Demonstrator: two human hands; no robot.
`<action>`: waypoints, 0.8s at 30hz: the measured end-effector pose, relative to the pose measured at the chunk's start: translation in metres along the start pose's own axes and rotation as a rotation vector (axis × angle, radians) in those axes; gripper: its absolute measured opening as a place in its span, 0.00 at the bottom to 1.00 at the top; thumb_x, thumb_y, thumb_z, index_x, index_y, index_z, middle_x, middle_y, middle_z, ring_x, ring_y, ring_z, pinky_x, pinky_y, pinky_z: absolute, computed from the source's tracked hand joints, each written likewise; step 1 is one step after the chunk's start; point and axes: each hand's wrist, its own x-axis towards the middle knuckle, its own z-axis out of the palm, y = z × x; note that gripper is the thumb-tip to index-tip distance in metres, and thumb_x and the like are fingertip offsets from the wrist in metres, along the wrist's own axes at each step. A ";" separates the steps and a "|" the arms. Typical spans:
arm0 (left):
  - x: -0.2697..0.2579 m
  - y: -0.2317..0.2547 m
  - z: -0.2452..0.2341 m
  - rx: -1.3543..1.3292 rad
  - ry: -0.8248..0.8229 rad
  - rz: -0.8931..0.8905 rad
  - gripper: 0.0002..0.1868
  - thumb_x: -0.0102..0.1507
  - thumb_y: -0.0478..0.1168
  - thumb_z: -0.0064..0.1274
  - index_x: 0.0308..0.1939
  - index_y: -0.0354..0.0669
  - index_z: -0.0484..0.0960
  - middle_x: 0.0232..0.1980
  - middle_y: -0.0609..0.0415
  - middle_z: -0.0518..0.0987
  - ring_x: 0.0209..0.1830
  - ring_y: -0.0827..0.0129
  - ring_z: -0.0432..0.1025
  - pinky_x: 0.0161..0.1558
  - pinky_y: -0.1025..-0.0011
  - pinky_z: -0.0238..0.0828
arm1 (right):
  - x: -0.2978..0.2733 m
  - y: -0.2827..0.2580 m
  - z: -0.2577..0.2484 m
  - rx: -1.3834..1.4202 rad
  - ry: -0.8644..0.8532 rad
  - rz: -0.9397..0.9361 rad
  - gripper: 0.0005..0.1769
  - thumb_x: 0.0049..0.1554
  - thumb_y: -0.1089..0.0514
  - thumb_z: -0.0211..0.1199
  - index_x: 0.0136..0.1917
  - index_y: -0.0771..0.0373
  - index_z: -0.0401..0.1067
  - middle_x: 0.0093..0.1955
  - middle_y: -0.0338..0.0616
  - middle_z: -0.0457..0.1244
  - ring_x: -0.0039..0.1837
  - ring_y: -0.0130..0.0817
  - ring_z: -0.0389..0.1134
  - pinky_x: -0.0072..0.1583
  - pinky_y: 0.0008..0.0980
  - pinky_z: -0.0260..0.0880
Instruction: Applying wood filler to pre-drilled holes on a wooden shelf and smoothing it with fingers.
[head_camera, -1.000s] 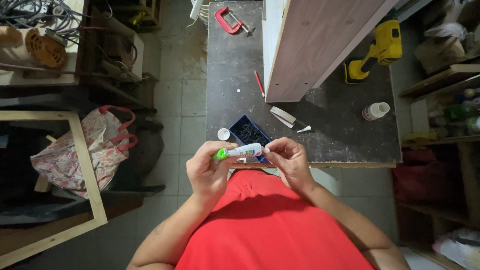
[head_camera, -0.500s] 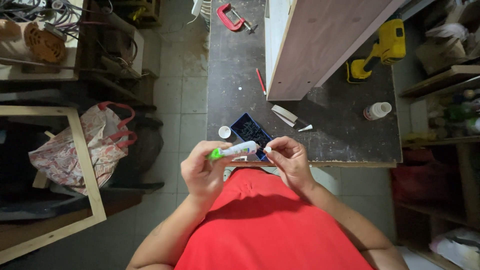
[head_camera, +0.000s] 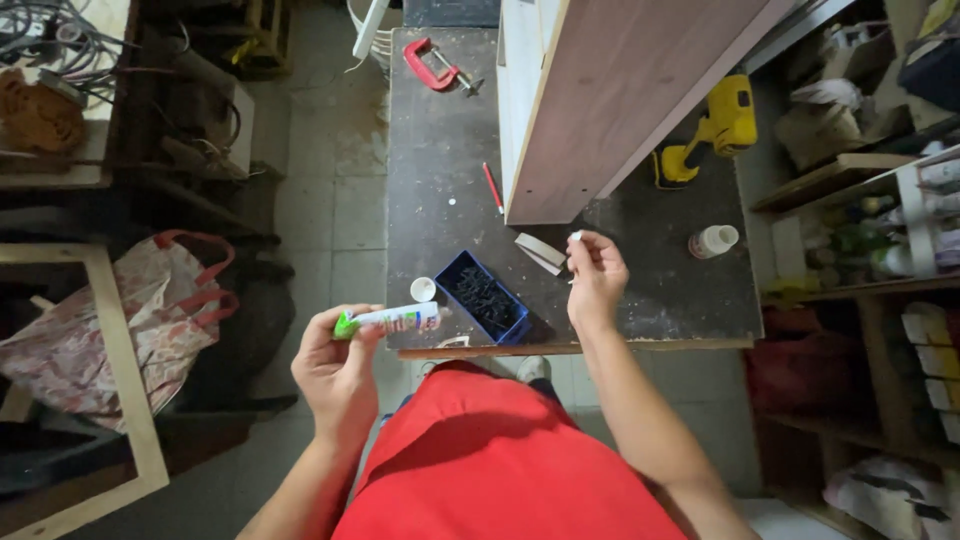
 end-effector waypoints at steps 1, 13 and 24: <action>0.000 0.003 -0.001 -0.005 -0.003 -0.002 0.07 0.66 0.26 0.59 0.48 0.29 0.80 0.44 0.38 0.85 0.41 0.71 0.75 0.47 0.69 0.76 | 0.009 0.008 -0.001 -0.003 0.003 -0.004 0.07 0.59 0.71 0.68 0.51 0.65 0.77 0.40 0.42 0.68 0.38 0.20 0.63 0.40 0.14 0.62; 0.004 -0.008 -0.032 0.079 -0.054 -0.152 0.08 0.67 0.32 0.58 0.49 0.33 0.81 0.47 0.45 0.85 0.47 0.63 0.81 0.50 0.70 0.82 | 0.064 0.060 0.018 -0.078 0.269 -0.188 0.06 0.57 0.63 0.75 0.49 0.61 0.81 0.42 0.40 0.72 0.43 0.27 0.69 0.42 0.28 0.68; 0.007 -0.020 -0.051 0.052 -0.065 -0.195 0.08 0.67 0.32 0.57 0.50 0.32 0.80 0.48 0.42 0.84 0.51 0.59 0.81 0.52 0.66 0.83 | 0.069 0.053 0.033 -0.077 0.319 -0.219 0.07 0.58 0.64 0.73 0.51 0.64 0.81 0.43 0.43 0.72 0.45 0.31 0.71 0.43 0.29 0.73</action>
